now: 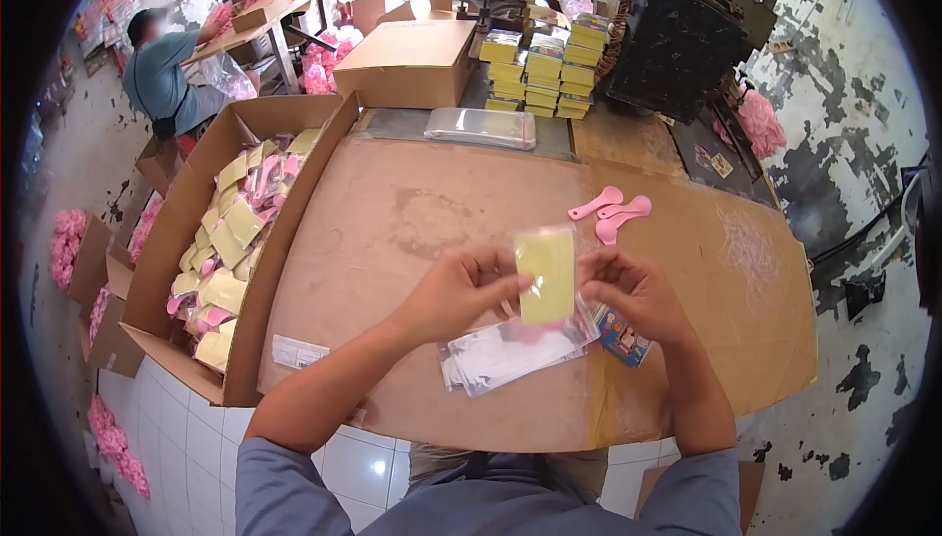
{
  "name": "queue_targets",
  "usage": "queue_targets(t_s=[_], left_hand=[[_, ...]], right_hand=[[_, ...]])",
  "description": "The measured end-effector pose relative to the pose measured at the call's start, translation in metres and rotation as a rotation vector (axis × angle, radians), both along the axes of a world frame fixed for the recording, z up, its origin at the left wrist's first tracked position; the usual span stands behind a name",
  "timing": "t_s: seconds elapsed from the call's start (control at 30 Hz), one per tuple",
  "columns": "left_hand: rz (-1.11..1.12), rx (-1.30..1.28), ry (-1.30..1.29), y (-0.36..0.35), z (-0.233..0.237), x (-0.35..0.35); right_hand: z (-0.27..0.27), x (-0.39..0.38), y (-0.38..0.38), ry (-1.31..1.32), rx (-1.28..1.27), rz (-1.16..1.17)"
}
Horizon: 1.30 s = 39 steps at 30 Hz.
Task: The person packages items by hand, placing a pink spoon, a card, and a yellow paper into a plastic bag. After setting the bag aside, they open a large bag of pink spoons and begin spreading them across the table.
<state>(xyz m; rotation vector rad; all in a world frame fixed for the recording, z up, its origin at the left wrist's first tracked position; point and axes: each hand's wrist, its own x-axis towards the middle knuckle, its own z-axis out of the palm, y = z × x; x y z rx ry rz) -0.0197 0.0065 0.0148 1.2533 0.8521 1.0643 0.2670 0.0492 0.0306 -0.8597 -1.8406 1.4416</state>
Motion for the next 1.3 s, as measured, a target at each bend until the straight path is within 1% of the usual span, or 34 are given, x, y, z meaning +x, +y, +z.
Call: queue_targets(t_s=[0.07, 0.13, 0.2, 0.23, 0.33, 0.4, 0.47, 0.57, 0.67, 0.77, 0.87, 0.97, 1.07, 1.17, 1.27, 1.3], left_hand=[[0.248, 0.077, -0.107, 0.001, 0.019, -0.012], [0.669, 0.244, -0.295, 0.008, 0.032, -0.029], [0.721, 0.367, -0.561, 0.011, 0.049, -0.047], [0.792, 0.321, -0.594, 0.013, 0.053, -0.042], [0.617, 0.167, -0.457, 0.02, 0.011, -0.032], [0.402, 0.153, 0.133, 0.011, -0.004, -0.013], [0.242, 0.298, 0.58, -0.003, -0.005, 0.012], [0.199, 0.542, 0.874, -0.015, -0.028, 0.028], [0.167, 0.556, 0.878, -0.015, -0.029, 0.031], [0.165, 0.565, 0.832, -0.012, -0.035, 0.029], [0.189, 0.561, 0.784, -0.012, -0.036, 0.031], [0.19, 0.605, 0.783, -0.013, -0.038, 0.03], [0.15, 0.538, 0.754, -0.013, -0.04, 0.03], [0.156, 0.531, 0.746, -0.014, -0.04, 0.029], [0.176, 0.539, 0.725, -0.014, -0.041, 0.031], [0.191, 0.519, 0.718, -0.014, -0.04, 0.031]], right_hand=[[0.01, 0.018, 0.01, -0.24, 0.269, -0.094], [0.029, 0.032, 0.011, -0.364, 0.297, -0.117], [0.036, 0.05, 0.013, -0.476, 0.311, -0.124], [0.035, 0.061, 0.012, -0.531, 0.311, -0.116], [0.032, 0.072, 0.005, -0.656, 0.301, -0.011], [0.028, 0.073, 0.0, -0.674, 0.258, 0.053], [0.02, 0.069, -0.003, -0.635, 0.182, 0.078], [0.005, 0.077, 0.008, -0.594, -0.115, 0.085], [0.005, 0.077, 0.006, -0.647, 0.162, 0.077], [0.006, 0.075, 0.003, -0.61, 0.313, 0.029], [0.007, 0.077, 0.005, -0.562, 0.017, -0.009], [-0.002, 0.083, 0.009, -0.494, -0.026, -0.011], [0.003, 0.083, 0.009, -0.427, -0.204, -0.052], [0.005, 0.083, 0.009, -0.444, -0.145, -0.04], [0.004, 0.086, 0.011, -0.588, 0.001, -0.03], [0.008, 0.083, 0.01, -0.591, -0.007, -0.045]])
